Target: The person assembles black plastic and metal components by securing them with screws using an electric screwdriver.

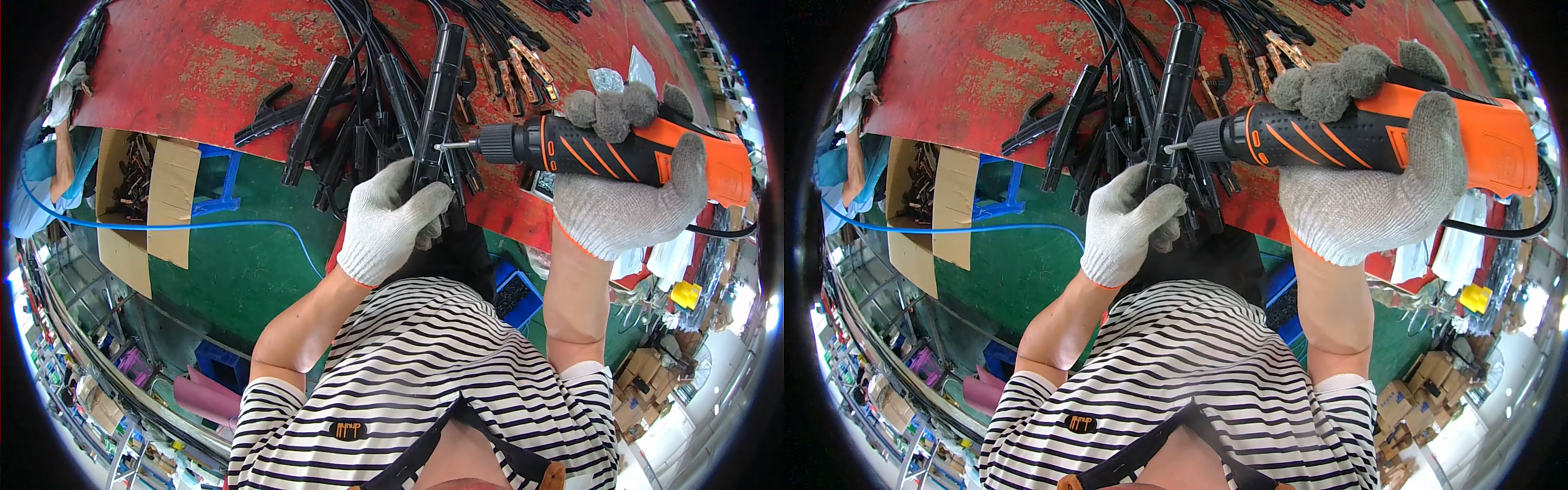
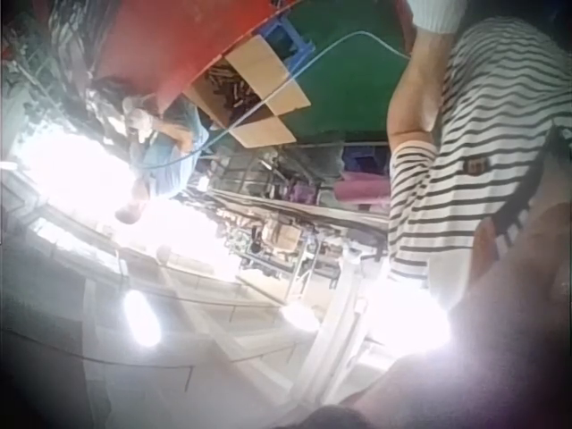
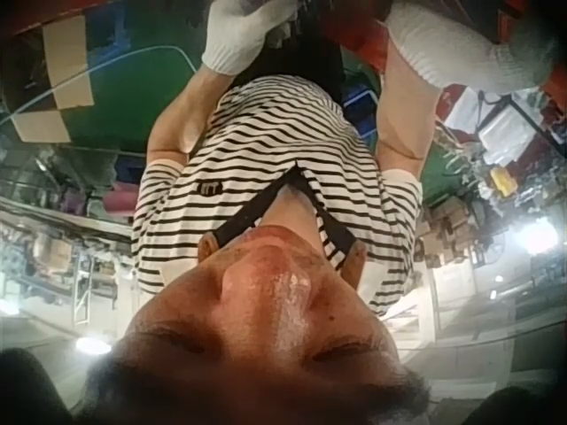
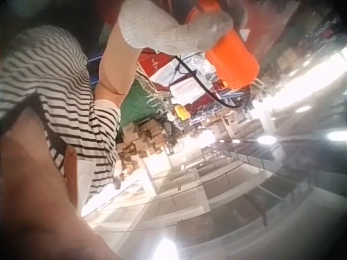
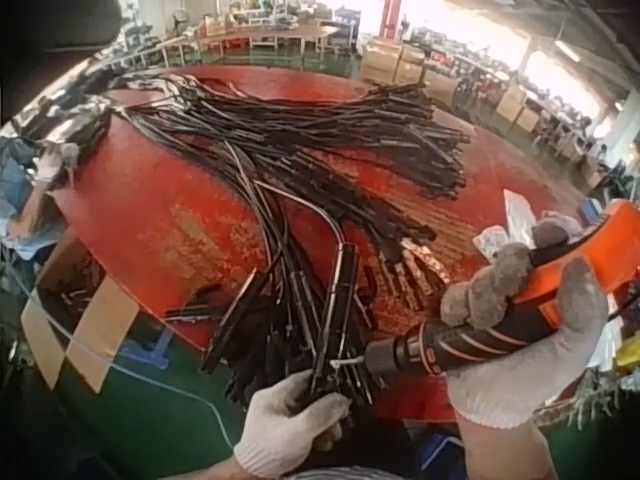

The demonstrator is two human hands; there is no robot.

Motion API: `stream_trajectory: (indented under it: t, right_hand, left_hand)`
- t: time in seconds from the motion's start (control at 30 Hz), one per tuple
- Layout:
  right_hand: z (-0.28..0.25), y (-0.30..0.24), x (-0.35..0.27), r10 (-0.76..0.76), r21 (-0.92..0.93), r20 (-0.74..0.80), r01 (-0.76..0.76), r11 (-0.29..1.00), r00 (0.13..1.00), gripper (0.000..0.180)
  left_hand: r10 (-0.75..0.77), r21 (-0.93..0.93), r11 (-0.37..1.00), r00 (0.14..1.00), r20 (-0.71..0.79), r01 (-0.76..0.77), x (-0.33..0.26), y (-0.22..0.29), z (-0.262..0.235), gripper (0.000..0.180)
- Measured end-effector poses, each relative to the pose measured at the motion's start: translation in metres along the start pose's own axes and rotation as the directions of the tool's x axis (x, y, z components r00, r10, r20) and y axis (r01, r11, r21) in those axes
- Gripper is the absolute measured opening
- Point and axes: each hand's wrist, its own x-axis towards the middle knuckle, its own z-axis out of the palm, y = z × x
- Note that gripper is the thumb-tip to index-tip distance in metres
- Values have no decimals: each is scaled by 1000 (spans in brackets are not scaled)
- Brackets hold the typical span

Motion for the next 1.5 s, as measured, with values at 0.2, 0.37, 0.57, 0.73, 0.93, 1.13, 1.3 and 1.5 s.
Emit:
stream_trajectory:
  t: [0.2, 0.37, 0.57, 0.73, 0.93, 1.13, 1.3, 1.5]
  right_hand:
    - [1, 2, 2, -8, -25, 7, 8, 1000, 1000, 45]
    - [7, 6, 1, -2, -61, 11, 3, 998, 1000, 46]
    - [15, 9, 1, 26, -189, 24, -21, 982, 999, 49]
    - [18, 5, 7, 11, -241, 404, 95, 966, 915, 50]
    - [22, 8, -11, 57, -286, 61, -37, 957, 996, 48]
    - [16, 13, 0, 18, -157, 142, 4, 988, 990, 48]
    - [16, 15, 4, 97, -177, 128, -73, 981, 987, 45]
    - [17, 19, 15, 66, -237, 255, -3, 971, 965, 40]
  left_hand:
    - [-11, 10, 1000, 1000, -11, 11, 0, 0, 2, 19]
    - [-1, 21, 1000, 1000, -21, 1, -1, 1, 3, 20]
    - [0, 62, 998, 998, -55, 4, -1, 0, 5, 20]
    - [22, 33, 999, 999, -30, -21, 1, 1, 6, 21]
    - [3, 27, 1000, 1000, -31, -2, 2, 2, 5, 22]
    - [22, 68, 998, 999, -48, -18, 3, 2, 8, 22]
    - [26, 97, 995, 998, -63, -19, 5, 4, 9, 20]
    - [17, 99, 995, 998, -57, -11, 5, 6, 12, 19]
